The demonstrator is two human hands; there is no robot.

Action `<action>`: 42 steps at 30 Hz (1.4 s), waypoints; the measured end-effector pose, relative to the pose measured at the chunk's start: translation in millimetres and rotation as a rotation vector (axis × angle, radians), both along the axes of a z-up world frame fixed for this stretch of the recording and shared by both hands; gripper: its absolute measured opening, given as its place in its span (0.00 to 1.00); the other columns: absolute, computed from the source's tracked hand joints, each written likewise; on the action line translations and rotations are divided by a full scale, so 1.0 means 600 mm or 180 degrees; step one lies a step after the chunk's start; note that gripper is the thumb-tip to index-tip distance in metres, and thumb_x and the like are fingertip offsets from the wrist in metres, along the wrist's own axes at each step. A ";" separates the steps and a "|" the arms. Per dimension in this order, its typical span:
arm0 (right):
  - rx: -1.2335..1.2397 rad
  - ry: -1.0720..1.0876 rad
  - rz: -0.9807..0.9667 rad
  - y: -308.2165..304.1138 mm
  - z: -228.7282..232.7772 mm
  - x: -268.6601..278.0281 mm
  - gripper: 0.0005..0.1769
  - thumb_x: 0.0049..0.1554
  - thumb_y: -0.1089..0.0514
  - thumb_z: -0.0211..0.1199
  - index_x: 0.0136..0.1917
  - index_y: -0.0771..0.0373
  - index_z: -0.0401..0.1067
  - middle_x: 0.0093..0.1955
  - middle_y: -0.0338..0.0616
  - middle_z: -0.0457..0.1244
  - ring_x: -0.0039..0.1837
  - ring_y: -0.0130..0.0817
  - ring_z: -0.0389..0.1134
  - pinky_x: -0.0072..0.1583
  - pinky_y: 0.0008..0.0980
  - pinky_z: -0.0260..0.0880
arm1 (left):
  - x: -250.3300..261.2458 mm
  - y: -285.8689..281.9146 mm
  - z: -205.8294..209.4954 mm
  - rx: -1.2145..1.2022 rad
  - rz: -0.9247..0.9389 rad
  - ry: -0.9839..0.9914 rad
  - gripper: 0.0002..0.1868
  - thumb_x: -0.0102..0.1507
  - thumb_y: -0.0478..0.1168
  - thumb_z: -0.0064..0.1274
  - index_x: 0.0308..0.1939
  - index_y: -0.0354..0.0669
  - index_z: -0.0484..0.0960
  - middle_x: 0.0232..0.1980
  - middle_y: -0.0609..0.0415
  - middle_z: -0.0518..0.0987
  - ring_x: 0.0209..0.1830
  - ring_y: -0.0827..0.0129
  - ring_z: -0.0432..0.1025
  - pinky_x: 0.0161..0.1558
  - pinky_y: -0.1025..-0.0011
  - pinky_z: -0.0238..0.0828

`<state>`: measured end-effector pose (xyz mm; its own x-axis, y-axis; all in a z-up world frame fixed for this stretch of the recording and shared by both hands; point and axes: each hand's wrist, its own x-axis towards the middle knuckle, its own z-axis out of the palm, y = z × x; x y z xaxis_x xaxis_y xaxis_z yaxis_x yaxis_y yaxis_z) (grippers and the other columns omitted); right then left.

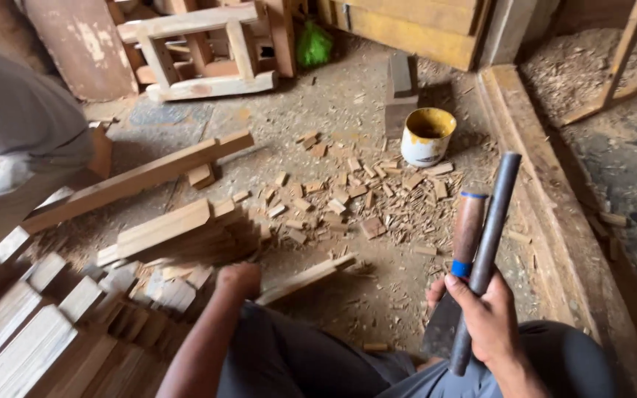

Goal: The recorder is carving or shaping wood pieces using a chisel and a hammer/rod in a workshop setting.

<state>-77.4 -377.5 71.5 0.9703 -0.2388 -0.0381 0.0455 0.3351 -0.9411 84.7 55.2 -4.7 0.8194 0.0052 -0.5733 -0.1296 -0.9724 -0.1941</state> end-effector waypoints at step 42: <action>-0.0799 0.0121 0.0099 0.102 -0.064 -0.020 0.10 0.60 0.67 0.60 0.55 0.70 0.69 0.46 0.54 0.72 0.48 0.41 0.76 0.54 0.39 0.78 | -0.021 -0.225 -0.047 -0.2692 -0.0439 0.0528 0.26 0.63 0.52 0.59 0.58 0.39 0.80 0.50 0.45 0.84 0.50 0.57 0.80 0.50 0.61 0.79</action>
<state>-89.7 -316.5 33.1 0.9764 -0.2154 -0.0179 0.0019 0.0914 -0.9958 72.3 -80.1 -32.8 0.6870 -0.5689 -0.4520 -0.2193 -0.7554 0.6175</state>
